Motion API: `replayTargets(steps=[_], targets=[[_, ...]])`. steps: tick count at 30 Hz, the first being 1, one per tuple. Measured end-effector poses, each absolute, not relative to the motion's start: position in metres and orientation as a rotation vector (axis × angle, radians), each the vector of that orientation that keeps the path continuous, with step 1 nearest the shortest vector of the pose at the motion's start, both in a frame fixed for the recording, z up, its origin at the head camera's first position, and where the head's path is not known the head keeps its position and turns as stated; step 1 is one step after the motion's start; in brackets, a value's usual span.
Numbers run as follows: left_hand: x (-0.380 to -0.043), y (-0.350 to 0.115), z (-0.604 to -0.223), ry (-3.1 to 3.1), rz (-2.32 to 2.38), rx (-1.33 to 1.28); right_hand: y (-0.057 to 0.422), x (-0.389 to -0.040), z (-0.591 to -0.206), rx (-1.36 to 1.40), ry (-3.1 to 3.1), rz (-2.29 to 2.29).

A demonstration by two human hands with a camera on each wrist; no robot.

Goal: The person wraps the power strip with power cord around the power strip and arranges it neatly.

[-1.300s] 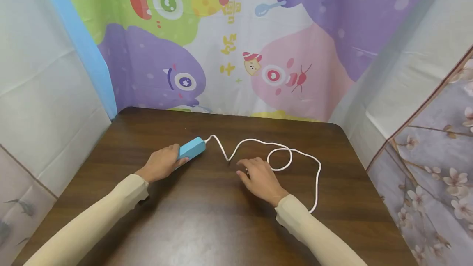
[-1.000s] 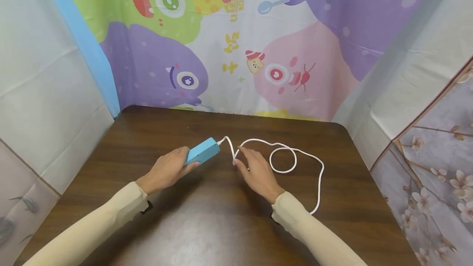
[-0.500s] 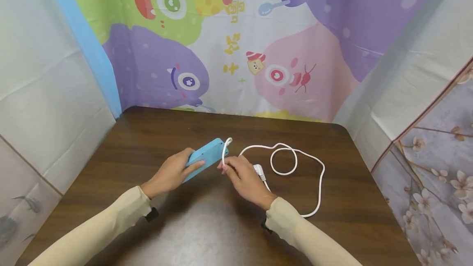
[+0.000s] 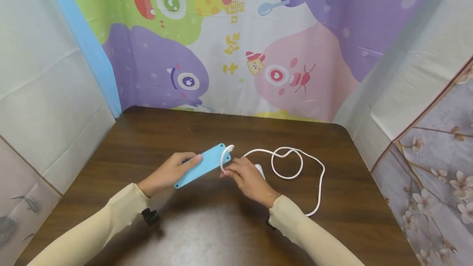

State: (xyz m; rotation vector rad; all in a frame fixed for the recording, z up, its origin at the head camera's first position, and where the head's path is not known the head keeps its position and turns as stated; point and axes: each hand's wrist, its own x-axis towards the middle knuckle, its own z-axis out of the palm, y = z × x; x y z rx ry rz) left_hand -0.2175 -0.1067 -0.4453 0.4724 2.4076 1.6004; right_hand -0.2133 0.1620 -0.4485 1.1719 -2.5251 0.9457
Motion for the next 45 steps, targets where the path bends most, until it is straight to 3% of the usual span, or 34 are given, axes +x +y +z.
replayTargets(steps=[8,19,26,35,45], targets=[[-0.217,-0.122,-0.443,2.328,1.356,0.771,0.171,-0.223,-0.445,1.298,-2.476,0.557],[-0.209,-0.102,-0.437,2.65,0.677,1.348,0.157,-0.212,-0.455,1.152,-2.523,0.034],[-0.201,-0.087,-0.441,2.869,0.396,1.388,0.152,-0.21,-0.456,0.996,-2.678,0.053],[-0.194,-0.078,-0.445,3.144,0.007,1.477,0.145,-0.21,-0.441,0.725,-2.952,0.526],[-0.195,-0.077,-0.447,3.284,-0.077,1.379,0.138,-0.207,-0.438,0.617,-2.906,0.739]])
